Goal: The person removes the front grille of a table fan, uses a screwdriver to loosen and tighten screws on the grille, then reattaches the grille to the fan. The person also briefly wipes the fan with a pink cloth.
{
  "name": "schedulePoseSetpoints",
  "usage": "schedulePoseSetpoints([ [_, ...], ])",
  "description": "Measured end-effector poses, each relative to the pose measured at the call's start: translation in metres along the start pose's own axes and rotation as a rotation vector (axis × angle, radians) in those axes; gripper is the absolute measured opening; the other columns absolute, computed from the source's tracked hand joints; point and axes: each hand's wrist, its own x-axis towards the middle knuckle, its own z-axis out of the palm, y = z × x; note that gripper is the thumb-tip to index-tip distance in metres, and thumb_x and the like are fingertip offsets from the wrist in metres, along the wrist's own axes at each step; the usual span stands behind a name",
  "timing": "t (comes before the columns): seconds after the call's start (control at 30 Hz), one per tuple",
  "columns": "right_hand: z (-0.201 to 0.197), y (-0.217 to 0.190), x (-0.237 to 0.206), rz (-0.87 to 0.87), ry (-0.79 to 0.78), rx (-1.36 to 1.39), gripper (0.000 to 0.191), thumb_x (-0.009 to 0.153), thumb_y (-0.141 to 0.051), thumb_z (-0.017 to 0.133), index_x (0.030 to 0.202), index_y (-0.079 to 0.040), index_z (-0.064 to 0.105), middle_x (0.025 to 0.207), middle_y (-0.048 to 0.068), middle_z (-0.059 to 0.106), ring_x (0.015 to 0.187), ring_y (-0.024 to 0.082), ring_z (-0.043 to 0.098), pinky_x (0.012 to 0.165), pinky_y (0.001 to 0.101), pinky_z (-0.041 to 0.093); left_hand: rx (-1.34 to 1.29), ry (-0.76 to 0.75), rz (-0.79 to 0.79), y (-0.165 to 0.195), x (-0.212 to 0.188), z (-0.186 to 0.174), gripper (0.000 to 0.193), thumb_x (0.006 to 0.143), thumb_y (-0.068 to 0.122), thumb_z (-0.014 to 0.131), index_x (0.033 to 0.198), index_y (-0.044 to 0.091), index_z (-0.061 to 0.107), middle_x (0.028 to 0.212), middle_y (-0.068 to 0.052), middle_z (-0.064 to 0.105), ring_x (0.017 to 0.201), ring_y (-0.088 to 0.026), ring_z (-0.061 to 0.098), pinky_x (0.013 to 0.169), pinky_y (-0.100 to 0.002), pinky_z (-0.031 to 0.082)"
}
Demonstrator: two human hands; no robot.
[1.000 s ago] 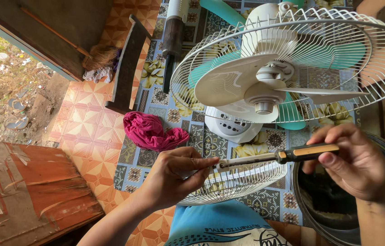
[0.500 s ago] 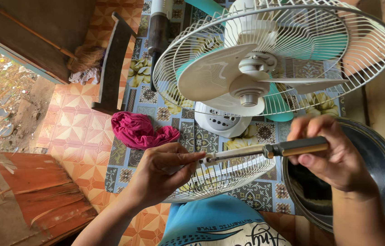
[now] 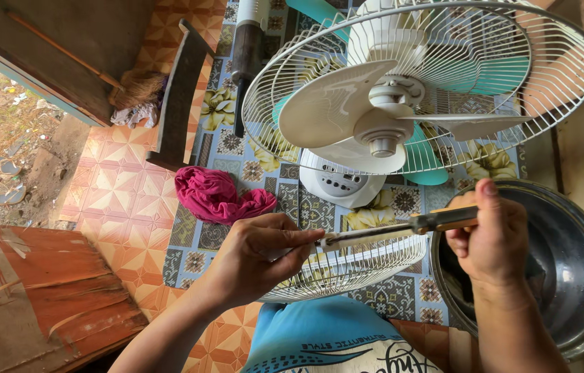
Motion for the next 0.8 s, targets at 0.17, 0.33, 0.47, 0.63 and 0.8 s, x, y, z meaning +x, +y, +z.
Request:
schedulePoseSetpoints([
  [0.17,-0.022,0.009,-0.005,-0.017,0.054,0.131,0.056,0.116,-0.046,0.052,0.081,-0.004,0.058,0.064,0.009,0.057,0.048,0.014,0.047,0.038,0.0269,0.033,0.053,0.002,0.066,-0.001,0.003,-0.002,0.025,0.090,0.009,0.075,0.114,0.009,0.080,0.077,-0.003,0.067,0.065,-0.010,0.062,0.057,-0.027,0.050],
  [0.33,-0.097,0.050,-0.020,-0.058,-0.226,0.590,0.041,0.118,-0.037,0.058,0.119,0.002,0.067,0.102,0.019,0.071,0.084,0.023,0.066,0.066,0.0294,0.052,-0.011,-0.026,0.045,0.000,0.004,-0.007,0.028,0.092,0.007,0.072,0.120,0.009,0.078,0.082,-0.003,0.067,0.071,-0.009,0.061,0.061,-0.026,0.050],
  [0.47,-0.157,0.088,-0.064,-0.083,-0.144,0.659,0.031,0.112,-0.027,0.063,0.120,0.002,0.062,0.115,0.023,0.068,0.100,0.026,0.066,0.084,0.0310,0.052,-0.153,-0.099,-0.036,0.001,0.006,-0.014,0.034,0.095,0.005,0.064,0.127,0.007,0.076,0.085,-0.004,0.063,0.072,-0.008,0.057,0.062,-0.026,0.050],
  [0.63,-0.194,0.094,-0.118,-0.326,0.121,0.450,0.036,0.108,-0.048,0.057,0.124,-0.017,0.062,0.120,0.014,0.069,0.106,0.025,0.066,0.098,0.0465,0.052,-0.183,-0.111,-0.018,0.003,0.009,-0.019,0.037,0.093,0.005,0.068,0.129,0.005,0.075,0.088,-0.004,0.063,0.077,-0.007,0.057,0.066,-0.026,0.050],
  [0.8,-0.133,0.095,-0.166,-0.354,0.049,0.284,0.040,0.107,-0.047,0.056,0.121,-0.009,0.059,0.096,0.015,0.070,0.090,0.030,0.066,0.084,0.0475,0.053,0.041,-0.014,0.109,-0.003,0.011,-0.024,0.057,0.071,0.015,0.092,0.124,0.005,0.073,0.092,0.001,0.070,0.082,-0.006,0.061,0.070,-0.026,0.053],
])
